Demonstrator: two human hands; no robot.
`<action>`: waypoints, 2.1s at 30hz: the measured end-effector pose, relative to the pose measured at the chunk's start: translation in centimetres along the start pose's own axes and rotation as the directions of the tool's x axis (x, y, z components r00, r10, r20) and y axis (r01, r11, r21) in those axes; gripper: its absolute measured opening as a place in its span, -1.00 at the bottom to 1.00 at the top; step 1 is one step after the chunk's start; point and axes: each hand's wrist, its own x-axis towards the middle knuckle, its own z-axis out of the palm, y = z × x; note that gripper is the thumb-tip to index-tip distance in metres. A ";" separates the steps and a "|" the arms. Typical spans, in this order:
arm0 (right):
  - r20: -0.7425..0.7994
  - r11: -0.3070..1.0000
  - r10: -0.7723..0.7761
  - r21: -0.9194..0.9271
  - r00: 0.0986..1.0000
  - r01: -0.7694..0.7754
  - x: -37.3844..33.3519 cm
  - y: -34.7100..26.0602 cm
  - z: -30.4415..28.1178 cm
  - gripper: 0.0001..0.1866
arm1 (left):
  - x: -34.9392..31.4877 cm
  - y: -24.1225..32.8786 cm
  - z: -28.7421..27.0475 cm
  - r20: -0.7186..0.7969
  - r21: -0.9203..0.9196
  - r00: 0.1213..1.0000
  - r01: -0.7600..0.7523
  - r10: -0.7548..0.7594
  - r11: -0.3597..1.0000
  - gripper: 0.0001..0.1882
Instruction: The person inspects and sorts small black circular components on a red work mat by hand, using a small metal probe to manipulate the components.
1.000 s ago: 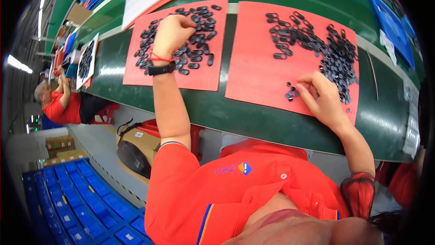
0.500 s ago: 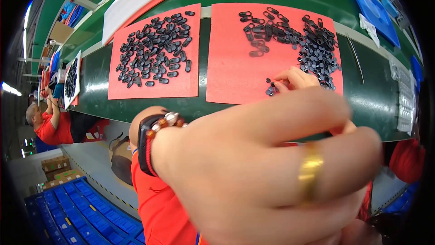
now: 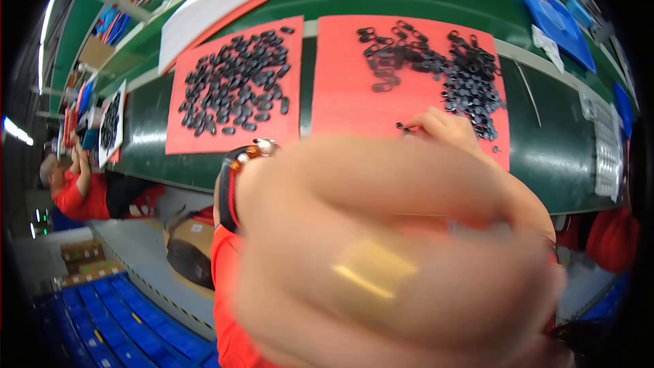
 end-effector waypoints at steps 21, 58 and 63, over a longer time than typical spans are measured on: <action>0.108 0.999 0.039 0.008 0.993 -0.040 -0.5 0.2 0.2 -0.79 | -6.2 -13.6 6.1 0.373 0.421 0.882 0.116 -0.288 0.900 -0.88; -0.098 0.975 0.119 0.200 0.988 -0.098 0.7 1.4 -1.0 -0.90 | -8.4 -12.1 6.5 0.287 -0.374 0.495 0.846 -0.820 0.380 -0.80; -0.060 0.987 0.058 0.153 0.997 -0.048 1.3 1.0 -1.6 -0.88 | -8.2 -12.3 6.5 0.333 -0.392 0.515 0.837 -0.790 0.381 -0.79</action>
